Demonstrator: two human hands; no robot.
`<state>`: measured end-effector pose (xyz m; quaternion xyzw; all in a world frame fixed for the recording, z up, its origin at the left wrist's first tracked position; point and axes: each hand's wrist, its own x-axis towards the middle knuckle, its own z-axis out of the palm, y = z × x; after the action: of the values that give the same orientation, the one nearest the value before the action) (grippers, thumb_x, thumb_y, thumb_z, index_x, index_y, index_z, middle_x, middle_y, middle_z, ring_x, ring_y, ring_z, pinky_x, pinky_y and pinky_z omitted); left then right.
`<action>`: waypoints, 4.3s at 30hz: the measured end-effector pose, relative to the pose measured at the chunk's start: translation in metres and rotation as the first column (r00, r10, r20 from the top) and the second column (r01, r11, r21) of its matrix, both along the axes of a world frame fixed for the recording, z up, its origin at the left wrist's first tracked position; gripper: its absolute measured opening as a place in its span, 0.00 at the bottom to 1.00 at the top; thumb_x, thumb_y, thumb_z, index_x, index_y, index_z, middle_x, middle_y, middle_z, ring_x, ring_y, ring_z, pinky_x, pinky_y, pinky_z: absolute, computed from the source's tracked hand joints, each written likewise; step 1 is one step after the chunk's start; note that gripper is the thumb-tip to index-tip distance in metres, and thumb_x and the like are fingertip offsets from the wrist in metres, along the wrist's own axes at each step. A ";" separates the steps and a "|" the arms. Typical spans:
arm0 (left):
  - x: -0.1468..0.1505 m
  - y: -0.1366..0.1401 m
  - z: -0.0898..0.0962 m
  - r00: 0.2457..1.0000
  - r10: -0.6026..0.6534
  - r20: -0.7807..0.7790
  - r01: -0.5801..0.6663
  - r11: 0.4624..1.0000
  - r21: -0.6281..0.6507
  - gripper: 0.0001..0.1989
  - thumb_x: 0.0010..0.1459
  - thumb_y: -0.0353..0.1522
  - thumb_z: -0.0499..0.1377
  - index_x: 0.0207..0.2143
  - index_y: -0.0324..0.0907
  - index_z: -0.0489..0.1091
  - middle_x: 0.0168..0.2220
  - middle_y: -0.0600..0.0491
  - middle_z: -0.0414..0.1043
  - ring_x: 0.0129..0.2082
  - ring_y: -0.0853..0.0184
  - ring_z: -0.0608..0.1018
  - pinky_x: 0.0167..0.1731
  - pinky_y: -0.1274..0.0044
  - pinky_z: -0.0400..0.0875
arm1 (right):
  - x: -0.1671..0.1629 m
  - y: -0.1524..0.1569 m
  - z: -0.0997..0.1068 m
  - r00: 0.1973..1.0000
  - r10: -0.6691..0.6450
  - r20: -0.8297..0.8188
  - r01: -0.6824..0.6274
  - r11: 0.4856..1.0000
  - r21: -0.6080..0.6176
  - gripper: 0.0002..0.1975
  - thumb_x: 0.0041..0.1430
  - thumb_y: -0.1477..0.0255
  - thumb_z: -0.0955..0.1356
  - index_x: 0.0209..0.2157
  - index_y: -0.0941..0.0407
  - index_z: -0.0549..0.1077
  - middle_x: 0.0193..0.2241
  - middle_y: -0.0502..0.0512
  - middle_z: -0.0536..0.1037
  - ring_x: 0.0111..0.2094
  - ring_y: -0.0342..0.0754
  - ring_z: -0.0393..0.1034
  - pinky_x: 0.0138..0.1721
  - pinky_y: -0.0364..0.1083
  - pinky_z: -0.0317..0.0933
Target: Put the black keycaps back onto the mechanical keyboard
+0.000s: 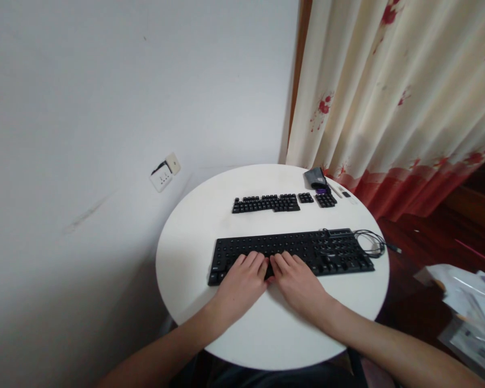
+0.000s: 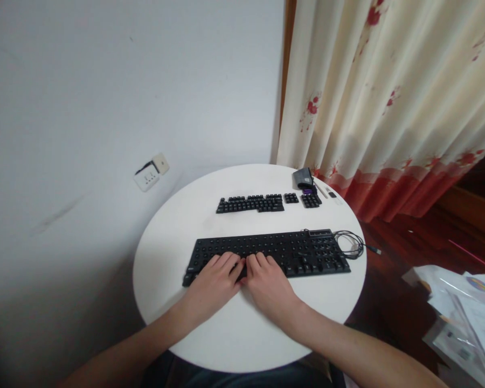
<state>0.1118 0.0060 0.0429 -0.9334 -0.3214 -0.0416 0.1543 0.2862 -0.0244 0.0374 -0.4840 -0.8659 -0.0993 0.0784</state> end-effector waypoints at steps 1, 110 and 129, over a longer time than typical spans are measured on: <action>0.000 0.000 -0.001 1.000 0.003 0.004 -0.003 1.000 -0.003 0.12 0.65 0.34 0.54 0.47 0.36 0.70 0.41 0.44 0.70 0.44 0.55 0.68 0.41 0.65 0.62 | -0.001 -0.001 0.000 1.000 0.005 0.011 -0.005 1.000 0.001 0.11 0.64 0.72 0.65 0.43 0.63 0.75 0.39 0.64 0.72 0.40 0.58 0.63 0.37 0.54 0.60; 0.031 0.038 -0.006 0.698 0.116 0.706 0.378 0.779 -0.501 0.08 0.58 0.26 0.61 0.36 0.43 0.80 0.39 0.52 0.80 0.38 0.68 0.79 0.43 0.76 0.74 | 0.061 0.020 -0.008 0.673 -0.011 -0.739 -0.141 0.980 -0.143 0.05 0.60 0.76 0.70 0.37 0.55 0.79 0.35 0.55 0.80 0.40 0.49 0.70 0.44 0.48 0.65; 0.030 0.035 -0.010 0.685 0.248 0.685 0.245 0.807 -0.537 0.03 0.54 0.31 0.66 0.32 0.48 0.81 0.36 0.55 0.81 0.37 0.65 0.78 0.43 0.71 0.69 | 0.059 0.019 -0.006 0.732 0.034 -0.681 -0.152 0.982 -0.115 0.06 0.60 0.78 0.69 0.36 0.56 0.78 0.35 0.56 0.79 0.39 0.50 0.70 0.42 0.49 0.65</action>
<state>0.1418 0.0409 0.0330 -0.8372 -0.3528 -0.3064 -0.2841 0.3454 -0.0053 0.0312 -0.4476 -0.8066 0.1580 0.3522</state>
